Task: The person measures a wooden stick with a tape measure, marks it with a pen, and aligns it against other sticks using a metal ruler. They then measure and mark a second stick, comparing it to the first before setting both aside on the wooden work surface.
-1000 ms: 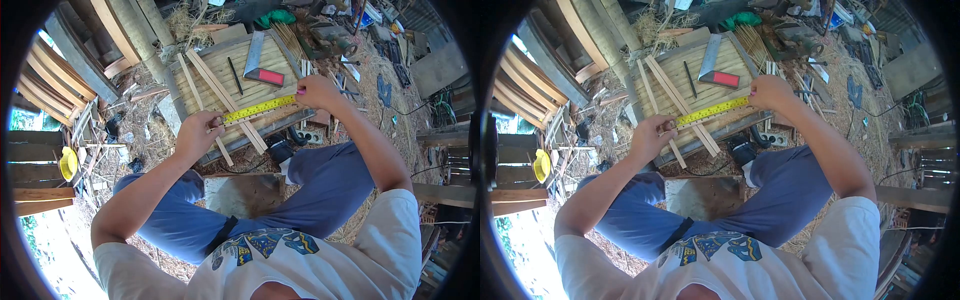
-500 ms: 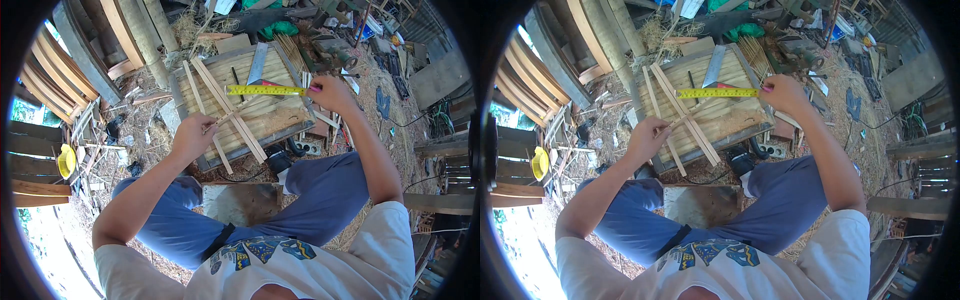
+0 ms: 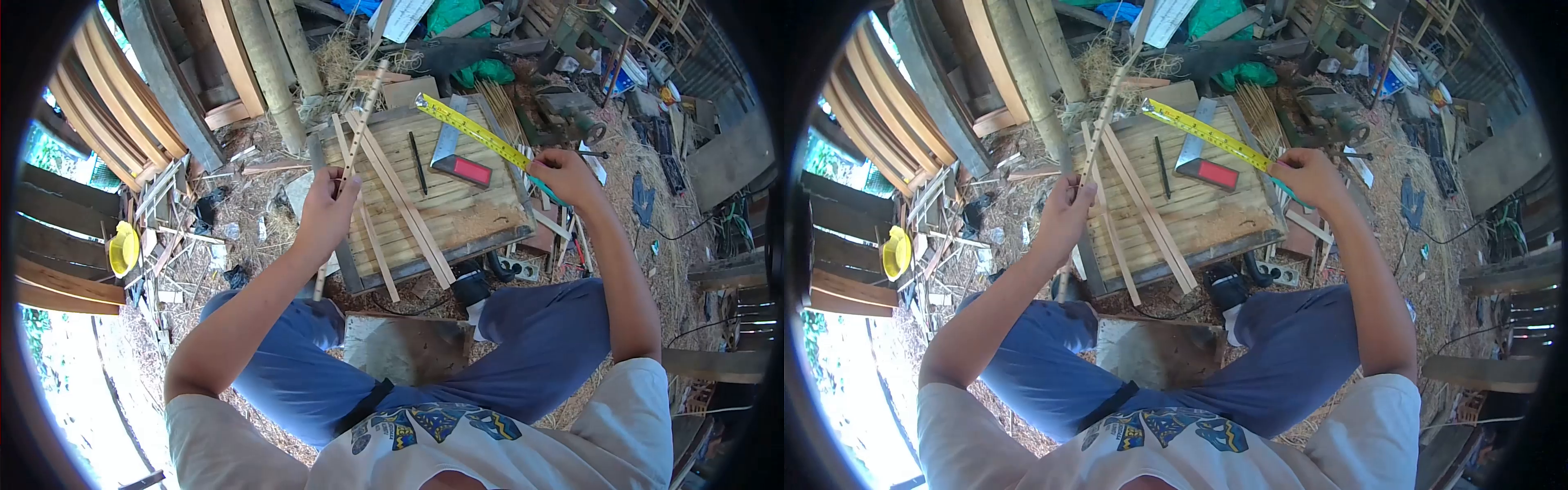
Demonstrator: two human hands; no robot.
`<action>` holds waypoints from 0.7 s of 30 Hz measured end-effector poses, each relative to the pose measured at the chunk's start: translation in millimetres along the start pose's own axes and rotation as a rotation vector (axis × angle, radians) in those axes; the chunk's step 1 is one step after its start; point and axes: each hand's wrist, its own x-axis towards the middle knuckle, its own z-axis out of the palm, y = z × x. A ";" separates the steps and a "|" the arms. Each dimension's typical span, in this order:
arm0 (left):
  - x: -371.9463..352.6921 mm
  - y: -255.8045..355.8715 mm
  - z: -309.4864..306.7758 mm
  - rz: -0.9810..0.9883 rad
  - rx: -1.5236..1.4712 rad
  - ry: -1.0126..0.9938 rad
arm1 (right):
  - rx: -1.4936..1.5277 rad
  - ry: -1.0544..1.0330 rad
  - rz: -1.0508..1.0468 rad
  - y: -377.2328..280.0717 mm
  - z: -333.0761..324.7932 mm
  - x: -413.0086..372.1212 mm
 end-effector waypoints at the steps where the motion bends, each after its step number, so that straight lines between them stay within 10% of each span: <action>1: -2.2 12.1 -3.4 -0.111 -0.157 -0.029 | -0.002 -0.002 0.007 -2.2 0.0 -0.6; 11: -1.0 2.4 -2.6 -0.272 -0.775 -0.058 | 0.038 -0.030 0.002 -8.0 2.8 -3.3; 21: -8.7 4.1 8.7 -0.452 -0.500 -0.318 | 0.015 -0.062 -0.010 0.7 9.6 6.0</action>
